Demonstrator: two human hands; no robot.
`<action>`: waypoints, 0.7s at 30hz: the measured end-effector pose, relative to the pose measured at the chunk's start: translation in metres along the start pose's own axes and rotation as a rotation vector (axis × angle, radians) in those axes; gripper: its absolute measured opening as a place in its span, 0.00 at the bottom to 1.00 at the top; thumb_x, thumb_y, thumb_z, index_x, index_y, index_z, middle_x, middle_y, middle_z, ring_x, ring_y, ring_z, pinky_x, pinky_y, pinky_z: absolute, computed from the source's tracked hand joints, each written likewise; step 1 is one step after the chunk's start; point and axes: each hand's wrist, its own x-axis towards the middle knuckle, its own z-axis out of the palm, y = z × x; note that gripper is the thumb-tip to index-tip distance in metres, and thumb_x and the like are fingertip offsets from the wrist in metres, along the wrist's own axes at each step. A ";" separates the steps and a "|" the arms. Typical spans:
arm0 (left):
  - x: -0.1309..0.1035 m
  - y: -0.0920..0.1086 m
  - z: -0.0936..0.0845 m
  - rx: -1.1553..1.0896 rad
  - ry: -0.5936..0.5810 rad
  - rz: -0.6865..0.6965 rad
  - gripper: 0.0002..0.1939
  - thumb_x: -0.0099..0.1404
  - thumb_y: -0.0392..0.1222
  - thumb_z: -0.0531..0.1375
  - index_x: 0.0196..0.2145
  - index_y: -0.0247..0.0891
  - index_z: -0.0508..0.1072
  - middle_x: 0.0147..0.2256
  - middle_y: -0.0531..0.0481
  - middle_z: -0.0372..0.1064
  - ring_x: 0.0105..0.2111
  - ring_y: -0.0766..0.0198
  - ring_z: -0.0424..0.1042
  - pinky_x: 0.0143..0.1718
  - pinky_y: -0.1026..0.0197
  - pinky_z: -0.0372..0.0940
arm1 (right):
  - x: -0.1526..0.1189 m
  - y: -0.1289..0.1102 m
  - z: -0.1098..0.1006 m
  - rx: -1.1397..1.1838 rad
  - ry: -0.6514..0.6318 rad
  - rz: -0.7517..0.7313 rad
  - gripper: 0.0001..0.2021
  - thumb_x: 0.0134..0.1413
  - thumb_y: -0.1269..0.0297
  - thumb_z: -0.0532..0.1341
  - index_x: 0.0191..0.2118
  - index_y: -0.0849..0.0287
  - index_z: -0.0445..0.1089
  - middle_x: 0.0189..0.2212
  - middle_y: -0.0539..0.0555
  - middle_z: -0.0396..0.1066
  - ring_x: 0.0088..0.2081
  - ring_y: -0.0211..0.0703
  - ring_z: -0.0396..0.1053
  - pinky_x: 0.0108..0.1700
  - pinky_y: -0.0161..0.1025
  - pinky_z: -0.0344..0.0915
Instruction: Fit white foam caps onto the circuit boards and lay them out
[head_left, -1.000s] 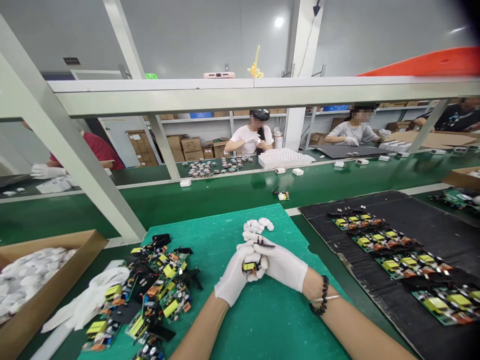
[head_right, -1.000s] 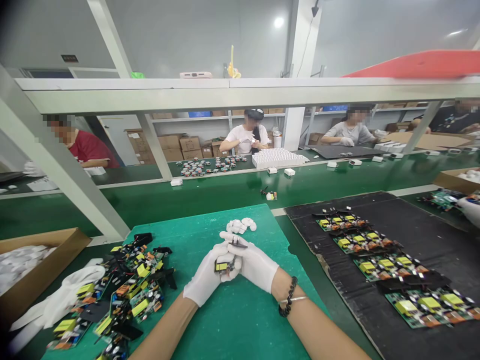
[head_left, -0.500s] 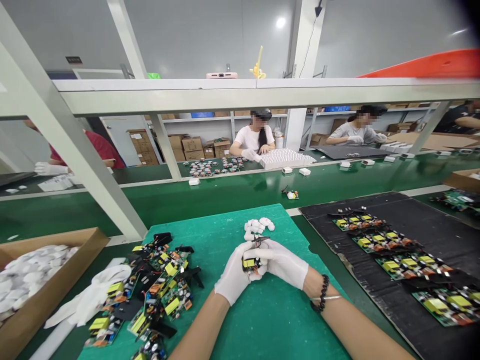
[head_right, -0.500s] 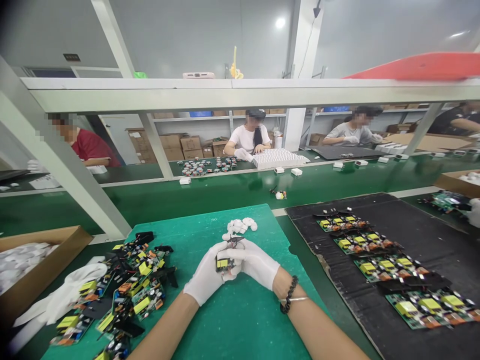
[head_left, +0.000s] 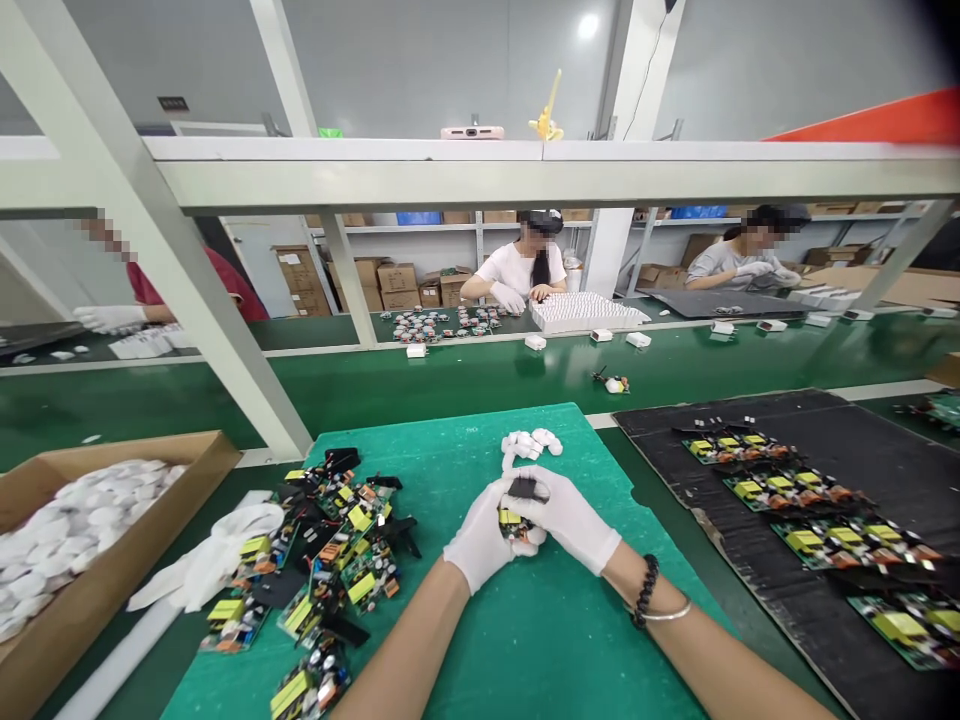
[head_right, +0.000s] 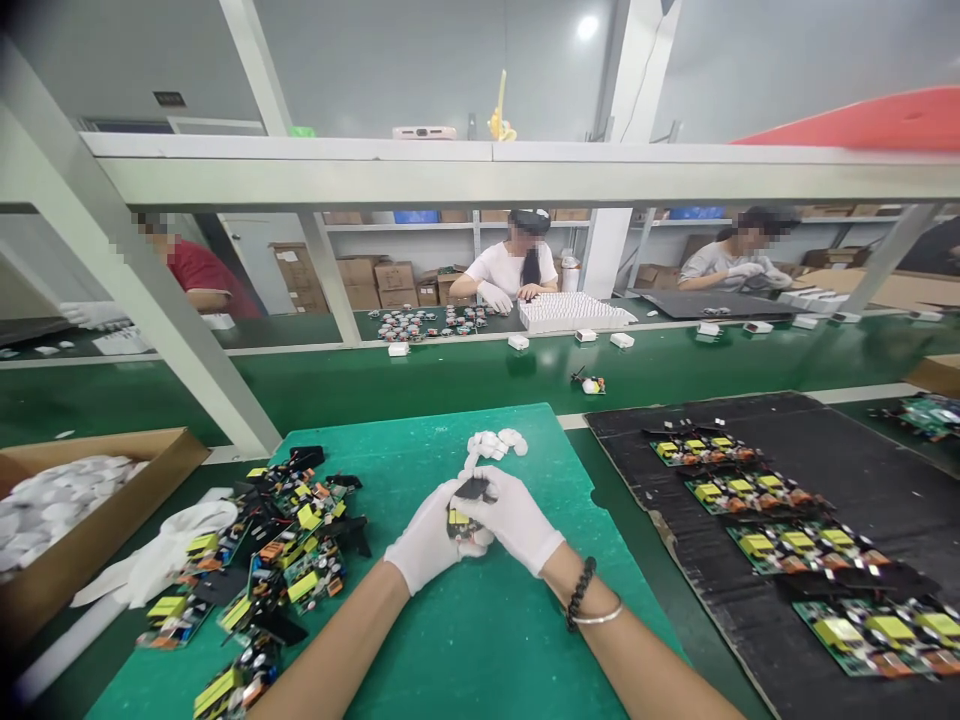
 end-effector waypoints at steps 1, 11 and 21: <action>0.000 0.000 0.000 -0.010 0.005 -0.005 0.11 0.53 0.45 0.53 0.31 0.35 0.67 0.18 0.52 0.60 0.16 0.66 0.62 0.15 0.67 0.41 | 0.000 0.000 0.000 -0.026 0.001 -0.029 0.18 0.38 0.59 0.65 0.38 0.59 0.68 0.38 0.55 0.70 0.42 0.48 0.66 0.46 0.44 0.62; -0.001 0.000 0.016 0.089 0.165 0.060 0.12 0.51 0.47 0.54 0.26 0.33 0.66 0.16 0.52 0.60 0.14 0.67 0.60 0.13 0.68 0.41 | 0.000 0.006 -0.003 0.075 -0.070 0.014 0.18 0.43 0.60 0.62 0.43 0.59 0.66 0.41 0.55 0.68 0.45 0.48 0.65 0.47 0.46 0.61; -0.004 0.004 0.014 -0.020 0.102 0.016 0.10 0.51 0.47 0.55 0.25 0.36 0.63 0.16 0.54 0.59 0.14 0.70 0.58 0.14 0.68 0.39 | -0.004 -0.001 0.000 0.195 -0.135 0.060 0.21 0.43 0.60 0.63 0.46 0.57 0.64 0.43 0.55 0.67 0.47 0.48 0.63 0.50 0.47 0.58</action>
